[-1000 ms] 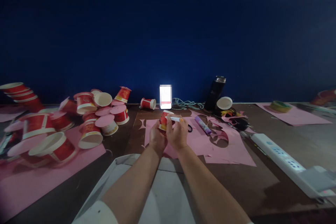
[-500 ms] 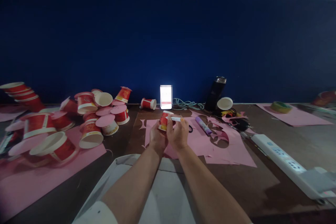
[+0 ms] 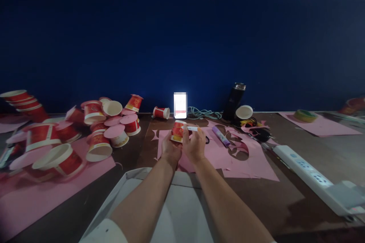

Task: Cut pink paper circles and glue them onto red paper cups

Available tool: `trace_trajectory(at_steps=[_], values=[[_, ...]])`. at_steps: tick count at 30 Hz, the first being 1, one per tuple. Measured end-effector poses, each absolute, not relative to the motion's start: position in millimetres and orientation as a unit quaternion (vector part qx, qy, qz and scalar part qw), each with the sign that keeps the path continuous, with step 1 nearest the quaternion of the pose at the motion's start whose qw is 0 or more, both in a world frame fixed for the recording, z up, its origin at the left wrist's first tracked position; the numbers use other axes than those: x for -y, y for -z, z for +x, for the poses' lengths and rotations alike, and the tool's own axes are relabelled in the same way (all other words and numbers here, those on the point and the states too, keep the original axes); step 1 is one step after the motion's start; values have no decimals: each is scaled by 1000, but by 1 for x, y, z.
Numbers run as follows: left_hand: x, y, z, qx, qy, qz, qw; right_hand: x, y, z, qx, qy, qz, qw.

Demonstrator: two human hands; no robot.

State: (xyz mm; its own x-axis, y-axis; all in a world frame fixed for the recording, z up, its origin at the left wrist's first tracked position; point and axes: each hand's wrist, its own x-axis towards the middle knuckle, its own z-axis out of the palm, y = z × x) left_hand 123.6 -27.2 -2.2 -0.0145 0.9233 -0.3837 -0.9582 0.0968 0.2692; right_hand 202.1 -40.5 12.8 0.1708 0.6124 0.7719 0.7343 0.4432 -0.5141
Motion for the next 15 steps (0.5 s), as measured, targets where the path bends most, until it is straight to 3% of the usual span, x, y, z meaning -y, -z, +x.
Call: trace_trajectory(at_steps=[15], values=[[26,4,125,-231,-675,-27,700,41,-14,204,638,51,-510,575]])
